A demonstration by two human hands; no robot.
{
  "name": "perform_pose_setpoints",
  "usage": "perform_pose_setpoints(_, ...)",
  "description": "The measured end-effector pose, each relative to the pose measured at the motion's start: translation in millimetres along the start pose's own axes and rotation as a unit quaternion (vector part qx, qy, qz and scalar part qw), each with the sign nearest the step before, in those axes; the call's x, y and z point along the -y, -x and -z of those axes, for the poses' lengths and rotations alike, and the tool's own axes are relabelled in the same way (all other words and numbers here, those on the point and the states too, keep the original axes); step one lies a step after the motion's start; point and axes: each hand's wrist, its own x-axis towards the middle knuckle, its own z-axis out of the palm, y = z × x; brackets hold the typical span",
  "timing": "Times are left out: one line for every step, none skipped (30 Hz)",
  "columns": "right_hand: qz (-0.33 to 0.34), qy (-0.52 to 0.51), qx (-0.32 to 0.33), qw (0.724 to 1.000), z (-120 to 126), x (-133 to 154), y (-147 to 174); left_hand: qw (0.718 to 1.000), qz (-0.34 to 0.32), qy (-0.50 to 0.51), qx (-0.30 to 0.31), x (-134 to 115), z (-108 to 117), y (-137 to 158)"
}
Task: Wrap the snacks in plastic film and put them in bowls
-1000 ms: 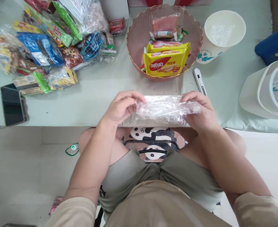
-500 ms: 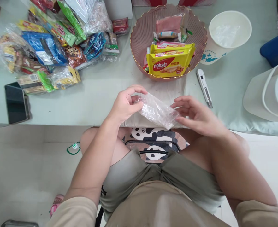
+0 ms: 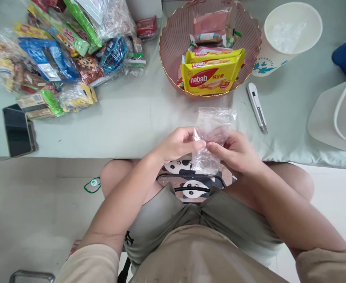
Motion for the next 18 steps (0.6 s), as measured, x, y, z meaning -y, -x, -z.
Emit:
perform_pose_setpoints(0.014,-0.008,-0.014,1.0,-0.7,-1.3,-0.5,0.999,0.015,-0.032,-0.003,-0.2,-1.6,0.8)
perform_pose_setpoints(0.021,-0.019,-0.022,0.999,-1.3,-2.5,-0.9,0.998,0.021,-0.06,-0.01,-0.3,-2.5,1.4)
perform_pose_setpoints(0.022,-0.034,-0.026,0.999,-1.9,-3.9,-1.0,0.997,0.019,-0.079,-0.017,-0.3,-2.9,1.6)
perform_pose_setpoints(0.02,-0.052,-0.03,0.998,-2.4,-5.4,-0.8,0.996,0.009,-0.086,-0.023,0.0,-2.8,1.6)
perform_pose_setpoints(0.021,-0.071,-0.036,0.997,-2.8,-7.0,-0.3,0.996,-0.002,-0.08,-0.029,0.4,-2.5,1.2)
perform_pose_setpoints(0.025,-0.09,-0.041,0.995,-3.0,-8.6,0.4,0.997,-0.014,-0.064,-0.034,1.0,-2.1,0.7)
perform_pose_setpoints(0.032,-0.108,-0.044,0.993,-3.1,-10.3,1.1,0.998,-0.024,-0.041,-0.04,1.5,-1.7,0.2)
perform_pose_setpoints(0.036,-0.124,-0.046,0.991,-3.0,-11.8,1.7,0.998,-0.035,-0.018,-0.045,1.9,-1.3,-0.2)
perform_pose_setpoints(0.034,-0.137,-0.044,0.989,-2.6,-13.2,2.1,0.998,-0.044,0.002,-0.05,1.9,-0.9,-0.4)
perform_pose_setpoints(0.025,-0.149,-0.038,0.988,-2.0,-14.4,2.0,0.997,-0.048,0.022,-0.053,1.7,-0.5,-0.4)
perform_pose_setpoints(0.015,-0.16,-0.031,0.986,-1.2,-15.3,1.5,0.997,-0.046,0.041,-0.054,1.1,0.1,-0.4)
perform_pose_setpoints(0.008,-0.167,-0.027,0.986,-0.4,-15.9,0.5,0.996,-0.039,0.061,-0.05,0.5,0.8,-0.4)
perform_pose_setpoints(0.011,-0.168,-0.026,0.985,0.5,-16.2,-0.9,0.995,-0.03,0.079,-0.043,-0.2,1.8,-0.5)
perform_pose_setpoints(0.023,-0.162,-0.024,0.986,1.2,-16.2,-2.5,0.995,-0.021,0.092,-0.036,-0.8,2.8,-0.7)
perform_pose_setpoints(0.039,-0.146,-0.024,0.988,1.5,-16.0,-4.3,0.995,-0.015,0.095,-0.035,-1.2,3.8,-1.0)
perform_pose_setpoints(0.056,-0.119,-0.027,0.991,1.3,-15.6,-5.9,0.996,-0.017,0.084,-0.038,-1.4,4.4,-1.3)
perform_pose_setpoints(0.072,-0.083,-0.033,0.993,0.6,-15.0,-7.2,0.997,-0.025,0.063,-0.048,-1.2,4.5,-1.5)
perform_pose_setpoints(0.084,-0.041,-0.043,0.995,-0.7,-14.5,-8.0,0.997,-0.033,0.04,-0.06,-0.7,4.0,-1.5)
